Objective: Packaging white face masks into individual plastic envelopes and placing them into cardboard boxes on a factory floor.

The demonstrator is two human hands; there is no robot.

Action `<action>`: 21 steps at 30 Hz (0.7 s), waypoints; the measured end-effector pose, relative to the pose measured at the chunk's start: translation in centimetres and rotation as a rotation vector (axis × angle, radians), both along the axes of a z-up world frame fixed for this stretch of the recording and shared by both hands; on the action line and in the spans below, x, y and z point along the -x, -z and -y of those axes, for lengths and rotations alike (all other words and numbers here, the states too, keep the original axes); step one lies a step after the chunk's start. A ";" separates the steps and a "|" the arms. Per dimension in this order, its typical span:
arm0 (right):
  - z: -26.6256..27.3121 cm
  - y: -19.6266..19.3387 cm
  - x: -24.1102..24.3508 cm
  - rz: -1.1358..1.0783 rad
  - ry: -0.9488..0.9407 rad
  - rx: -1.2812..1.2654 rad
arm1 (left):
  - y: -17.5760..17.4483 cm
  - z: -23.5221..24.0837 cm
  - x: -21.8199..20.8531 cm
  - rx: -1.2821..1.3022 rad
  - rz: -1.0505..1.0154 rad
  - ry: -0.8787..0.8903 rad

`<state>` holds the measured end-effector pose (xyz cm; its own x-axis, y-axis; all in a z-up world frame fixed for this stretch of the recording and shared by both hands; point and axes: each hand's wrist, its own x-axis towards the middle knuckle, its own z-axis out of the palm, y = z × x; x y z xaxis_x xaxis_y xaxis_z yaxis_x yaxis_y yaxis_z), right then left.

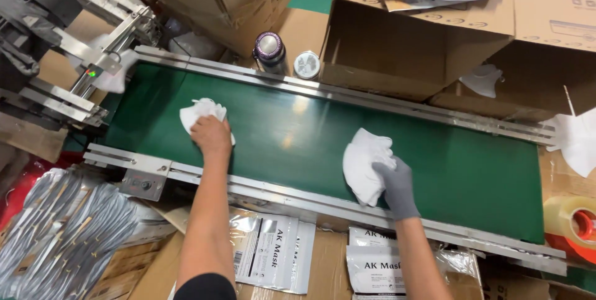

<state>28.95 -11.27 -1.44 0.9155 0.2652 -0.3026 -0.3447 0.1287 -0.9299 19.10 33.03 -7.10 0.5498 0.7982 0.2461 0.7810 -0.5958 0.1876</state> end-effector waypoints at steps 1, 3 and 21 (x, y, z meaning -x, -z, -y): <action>-0.9 -0.6 -0.2 -0.022 -0.039 0.036 | 3.7 0.5 -0.6 0.010 -0.042 0.116; -4.1 -1.3 -0.1 -0.045 -0.059 0.074 | 5.2 6.4 -1.0 0.021 -0.083 0.250; 9.2 3.6 8.6 0.207 0.160 0.145 | -3.4 27.6 6.3 0.257 0.173 0.535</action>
